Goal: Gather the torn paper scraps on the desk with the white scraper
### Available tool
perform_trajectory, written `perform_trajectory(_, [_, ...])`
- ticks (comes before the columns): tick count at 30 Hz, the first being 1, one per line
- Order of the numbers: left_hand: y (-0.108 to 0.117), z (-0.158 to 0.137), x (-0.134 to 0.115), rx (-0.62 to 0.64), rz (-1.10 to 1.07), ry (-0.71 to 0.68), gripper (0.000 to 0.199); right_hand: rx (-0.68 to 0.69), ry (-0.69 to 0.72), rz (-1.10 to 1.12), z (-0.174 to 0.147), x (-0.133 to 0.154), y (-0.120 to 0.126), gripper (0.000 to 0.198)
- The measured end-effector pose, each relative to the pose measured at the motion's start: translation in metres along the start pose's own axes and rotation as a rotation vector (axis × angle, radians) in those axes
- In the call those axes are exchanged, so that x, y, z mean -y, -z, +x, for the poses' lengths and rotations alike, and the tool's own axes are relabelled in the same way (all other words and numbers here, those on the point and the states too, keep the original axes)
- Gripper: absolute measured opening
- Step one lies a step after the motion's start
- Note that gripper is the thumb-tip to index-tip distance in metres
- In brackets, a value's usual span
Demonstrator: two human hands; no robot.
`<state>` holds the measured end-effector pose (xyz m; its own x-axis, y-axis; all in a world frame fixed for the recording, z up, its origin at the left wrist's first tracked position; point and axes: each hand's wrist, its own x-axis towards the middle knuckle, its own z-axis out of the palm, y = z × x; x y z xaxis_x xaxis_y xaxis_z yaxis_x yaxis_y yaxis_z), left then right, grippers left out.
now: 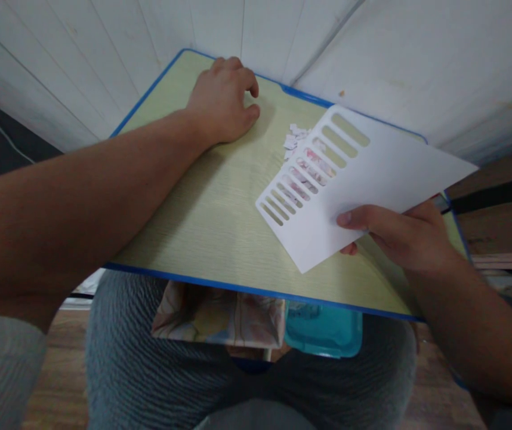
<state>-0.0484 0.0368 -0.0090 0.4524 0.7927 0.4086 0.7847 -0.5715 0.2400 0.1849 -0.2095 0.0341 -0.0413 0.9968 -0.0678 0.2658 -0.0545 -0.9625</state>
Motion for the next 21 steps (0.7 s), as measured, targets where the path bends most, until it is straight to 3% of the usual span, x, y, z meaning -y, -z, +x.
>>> perform_trajectory(13, [0.000,0.000,-0.002,0.014,0.008,0.006,0.040,0.194,-0.016,0.003,-0.011,0.010,-0.021,0.026])
perform_trajectory(21, [0.002,0.000,-0.002,0.010,0.002,-0.002,0.039,0.089,0.055,-0.022,-0.013,-0.002,-0.017,0.027])
